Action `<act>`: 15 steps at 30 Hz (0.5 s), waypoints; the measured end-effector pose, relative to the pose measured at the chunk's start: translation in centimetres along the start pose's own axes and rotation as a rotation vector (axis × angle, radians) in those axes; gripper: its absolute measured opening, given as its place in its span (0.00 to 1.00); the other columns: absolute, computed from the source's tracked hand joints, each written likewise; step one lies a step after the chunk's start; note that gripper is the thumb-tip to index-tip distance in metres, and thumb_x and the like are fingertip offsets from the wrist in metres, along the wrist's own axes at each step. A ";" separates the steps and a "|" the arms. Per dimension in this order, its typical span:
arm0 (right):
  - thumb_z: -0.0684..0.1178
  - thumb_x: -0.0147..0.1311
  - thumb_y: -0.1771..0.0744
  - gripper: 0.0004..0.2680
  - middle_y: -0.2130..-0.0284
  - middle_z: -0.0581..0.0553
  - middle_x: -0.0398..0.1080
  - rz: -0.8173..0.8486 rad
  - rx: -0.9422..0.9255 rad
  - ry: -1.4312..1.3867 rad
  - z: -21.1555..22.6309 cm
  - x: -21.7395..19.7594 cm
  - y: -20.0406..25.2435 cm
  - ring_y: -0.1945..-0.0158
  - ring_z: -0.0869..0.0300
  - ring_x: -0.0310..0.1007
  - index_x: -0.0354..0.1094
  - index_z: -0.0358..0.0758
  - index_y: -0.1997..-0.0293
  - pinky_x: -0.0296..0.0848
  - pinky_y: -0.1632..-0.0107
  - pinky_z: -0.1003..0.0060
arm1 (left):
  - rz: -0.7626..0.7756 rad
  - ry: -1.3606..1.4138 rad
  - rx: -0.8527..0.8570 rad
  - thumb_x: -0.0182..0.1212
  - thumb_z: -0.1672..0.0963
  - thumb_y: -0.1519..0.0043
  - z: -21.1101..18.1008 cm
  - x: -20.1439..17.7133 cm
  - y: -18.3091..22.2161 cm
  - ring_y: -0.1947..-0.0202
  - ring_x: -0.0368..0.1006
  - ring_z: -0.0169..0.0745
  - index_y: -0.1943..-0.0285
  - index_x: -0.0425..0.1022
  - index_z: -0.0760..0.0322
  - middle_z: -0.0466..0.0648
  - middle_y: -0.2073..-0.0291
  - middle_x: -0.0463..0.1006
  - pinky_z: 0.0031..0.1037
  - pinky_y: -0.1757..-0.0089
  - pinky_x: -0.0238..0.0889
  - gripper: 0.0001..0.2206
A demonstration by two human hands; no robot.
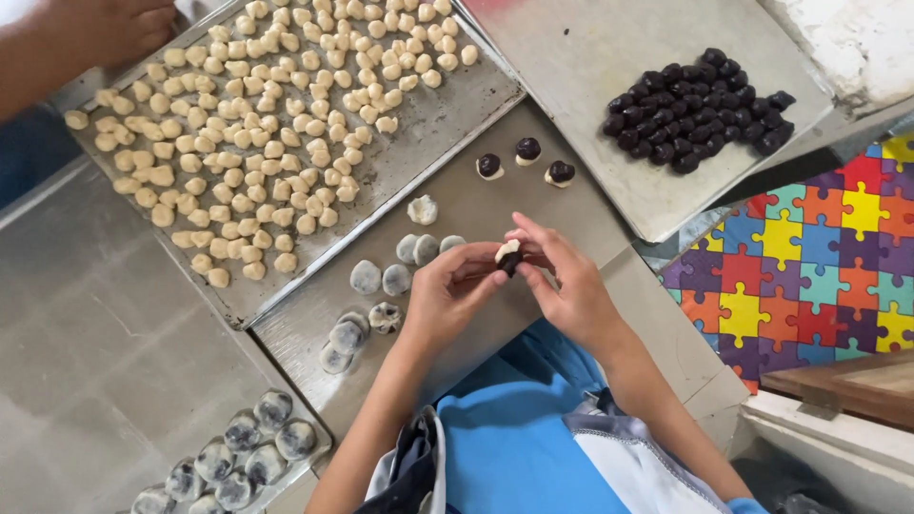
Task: A person is manually preparing filled dough balls by placing a dark filling inside a piece of light dough and rolling it into a ball on a metal tray.
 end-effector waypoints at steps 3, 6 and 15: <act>0.35 0.48 0.36 0.15 0.56 0.39 0.69 0.012 0.018 0.026 -0.4 0.2 0.4 0.55 0.51 0.72 0.61 0.34 0.42 0.74 0.55 0.62 | -0.016 -0.055 -0.028 0.67 0.59 0.47 -0.4 0.0 0.2 0.61 0.77 0.39 0.53 0.75 0.65 0.48 0.63 0.78 0.26 0.59 0.72 0.14; 0.39 0.50 0.35 0.11 0.60 0.45 0.69 0.000 0.052 0.107 -1.2 0.7 1.2 0.58 0.56 0.73 0.67 0.37 0.49 0.76 0.58 0.68 | -0.002 -0.267 0.046 0.68 0.56 0.48 -0.7 -0.1 0.4 0.55 0.74 0.43 0.57 0.77 0.56 0.46 0.54 0.75 0.29 0.57 0.72 0.11; 0.42 0.50 0.35 0.07 0.63 0.47 0.69 -0.029 0.005 0.212 -1.3 1.4 3.0 0.61 0.54 0.73 0.69 0.40 0.55 0.77 0.62 0.67 | 0.022 -0.128 -0.116 0.65 0.59 0.46 3.0 0.5 1.9 0.64 0.77 0.52 0.52 0.76 0.66 0.57 0.66 0.78 0.35 0.62 0.73 0.13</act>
Point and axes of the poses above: each hand's wrist, its own y-axis away from the middle knuckle, its own x-axis out of the palm, z = x × y, the point moved 6 cm from there along -y, towards the middle knuckle
